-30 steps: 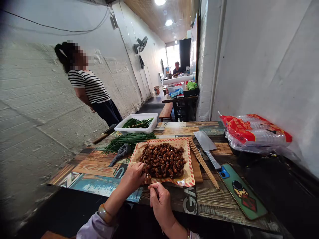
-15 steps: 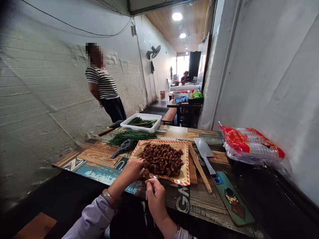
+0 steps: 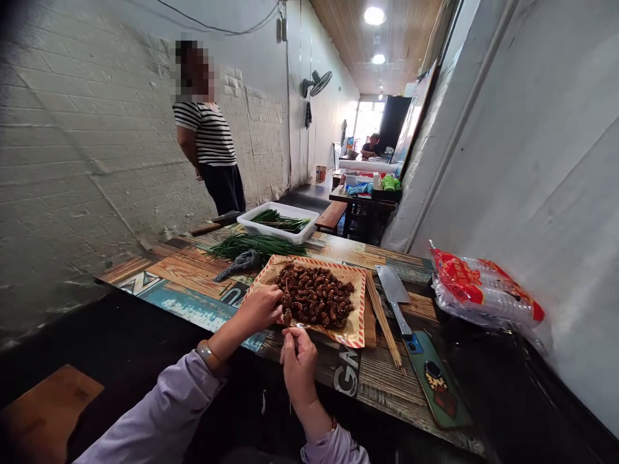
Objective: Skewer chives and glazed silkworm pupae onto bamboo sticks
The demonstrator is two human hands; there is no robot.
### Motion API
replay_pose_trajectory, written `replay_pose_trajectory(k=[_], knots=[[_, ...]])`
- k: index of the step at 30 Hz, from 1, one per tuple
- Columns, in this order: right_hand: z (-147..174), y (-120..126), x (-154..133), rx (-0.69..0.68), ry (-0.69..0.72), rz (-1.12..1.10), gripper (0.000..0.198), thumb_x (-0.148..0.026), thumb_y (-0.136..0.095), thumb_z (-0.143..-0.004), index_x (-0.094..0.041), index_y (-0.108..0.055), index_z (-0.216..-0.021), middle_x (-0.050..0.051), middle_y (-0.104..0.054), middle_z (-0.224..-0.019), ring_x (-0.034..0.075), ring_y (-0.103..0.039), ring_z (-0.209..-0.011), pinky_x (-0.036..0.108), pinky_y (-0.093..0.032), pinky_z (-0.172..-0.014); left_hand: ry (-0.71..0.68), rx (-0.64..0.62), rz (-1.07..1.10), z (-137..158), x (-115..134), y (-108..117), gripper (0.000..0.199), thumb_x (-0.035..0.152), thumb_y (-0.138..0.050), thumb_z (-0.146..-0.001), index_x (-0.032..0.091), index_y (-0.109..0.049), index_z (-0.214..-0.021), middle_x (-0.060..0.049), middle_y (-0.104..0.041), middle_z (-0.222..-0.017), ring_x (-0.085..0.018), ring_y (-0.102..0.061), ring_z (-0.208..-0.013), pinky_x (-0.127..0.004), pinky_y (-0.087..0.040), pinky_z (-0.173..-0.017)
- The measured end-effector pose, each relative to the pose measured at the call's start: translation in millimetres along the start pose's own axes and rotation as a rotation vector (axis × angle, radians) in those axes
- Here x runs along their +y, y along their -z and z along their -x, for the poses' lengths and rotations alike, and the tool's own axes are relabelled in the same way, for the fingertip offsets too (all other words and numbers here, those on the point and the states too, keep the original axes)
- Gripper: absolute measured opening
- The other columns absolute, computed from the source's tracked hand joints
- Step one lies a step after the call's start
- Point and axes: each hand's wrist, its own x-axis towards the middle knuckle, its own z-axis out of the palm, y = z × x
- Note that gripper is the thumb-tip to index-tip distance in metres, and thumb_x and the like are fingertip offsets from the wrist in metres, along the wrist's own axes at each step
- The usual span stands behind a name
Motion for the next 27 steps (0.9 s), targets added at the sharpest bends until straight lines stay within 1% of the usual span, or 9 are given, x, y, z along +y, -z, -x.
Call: replay_pose_trajectory(k=[3,5,8,11,13,15,17,20,27], knots=[[0,1,1,0.021,-0.011,0.013,0.043,-0.057,-0.050,-0.091,-0.016,-0.061,-0.093,-0.009,-0.043,-0.049,0.008,-0.036,-0.041,0.020,-0.027,-0.041,-0.049,0.121,0.151,-2,-8,-3,0.012,0.014,-0.053,-0.080,0.016,-0.065,-0.079,-0.011,-0.065,-0.096,-0.025,-0.060,-0.098,-0.038,-0.046,-0.090],[2,3,1,0.042,-0.012,0.026,0.042,-0.056,-0.051,-0.091,-0.016,-0.062,-0.094,-0.009,-0.043,-0.051,0.008,-0.038,-0.042,0.020,-0.028,-0.041,-0.026,0.179,0.337,-4,-13,-6,0.009,0.014,-0.055,-0.078,0.017,-0.064,-0.078,-0.009,-0.065,-0.091,-0.022,-0.059,-0.093,-0.036,-0.045,-0.088],[5,5,-1,0.069,-0.019,0.043,0.039,-0.054,-0.052,-0.091,-0.016,-0.062,-0.095,-0.008,-0.045,-0.053,0.008,-0.041,-0.045,0.019,-0.031,-0.042,0.079,0.167,0.760,-5,-19,-9,0.008,0.018,-0.056,-0.077,0.016,-0.063,-0.077,-0.003,-0.064,-0.079,-0.017,-0.057,-0.078,-0.030,-0.044,-0.076],[6,7,-2,0.085,-0.040,0.044,0.038,-0.052,-0.053,-0.092,-0.016,-0.062,-0.097,-0.008,-0.047,-0.055,0.008,-0.043,-0.046,0.019,-0.032,-0.043,0.154,0.165,1.243,-6,-23,-11,0.017,0.030,-0.062,-0.077,0.015,-0.064,-0.084,0.001,-0.061,-0.075,-0.011,-0.054,-0.068,-0.025,-0.041,-0.067],[7,8,-2,0.089,-0.055,0.051,0.036,-0.050,-0.054,-0.092,-0.016,-0.061,-0.097,-0.008,-0.048,-0.055,0.008,-0.043,-0.046,0.019,-0.032,-0.042,0.208,0.177,1.476,-8,-24,-14,0.022,0.032,-0.068,-0.073,0.015,-0.064,-0.085,0.003,-0.060,-0.075,-0.009,-0.054,-0.065,-0.023,-0.040,-0.063],[8,9,-3,0.075,-0.065,0.072,0.033,-0.048,-0.053,-0.094,-0.016,-0.061,-0.097,-0.008,-0.048,-0.055,0.008,-0.043,-0.045,0.019,-0.033,-0.042,0.247,0.173,1.643,-10,-25,-17,0.024,0.031,-0.072,-0.070,0.015,-0.063,-0.085,0.003,-0.059,-0.074,-0.008,-0.056,-0.063,-0.021,-0.040,-0.061],[9,10,-4,0.055,-0.068,0.088,0.031,-0.046,-0.053,-0.095,-0.016,-0.061,-0.098,-0.008,-0.048,-0.054,0.007,-0.043,-0.044,0.019,-0.034,-0.043,0.260,0.159,1.762,-12,-26,-19,0.025,0.029,-0.075,-0.069,0.015,-0.062,-0.085,0.003,-0.059,-0.074,-0.007,-0.057,-0.062,-0.020,-0.041,-0.059],[9,11,-5,0.055,-0.072,0.087,0.029,-0.045,-0.053,-0.095,-0.017,-0.061,-0.097,-0.009,-0.047,-0.053,0.007,-0.043,-0.043,0.019,-0.034,-0.042,0.262,0.127,1.868,-14,-25,-22,0.025,0.028,-0.077,-0.069,0.014,-0.062,-0.084,0.002,-0.061,-0.072,-0.007,-0.056,-0.060,-0.019,-0.041,-0.056],[6,10,-8,0.023,-0.103,0.121,0.031,-0.047,-0.053,-0.093,-0.017,-0.063,-0.094,-0.008,-0.048,-0.051,0.008,-0.045,-0.042,0.019,-0.032,-0.039,0.282,0.033,1.968,-20,-12,-22,0.024,0.026,-0.079,-0.072,0.012,-0.069,-0.089,0.001,-0.062,-0.072,-0.005,-0.054,-0.059,-0.018,-0.043,-0.056]])
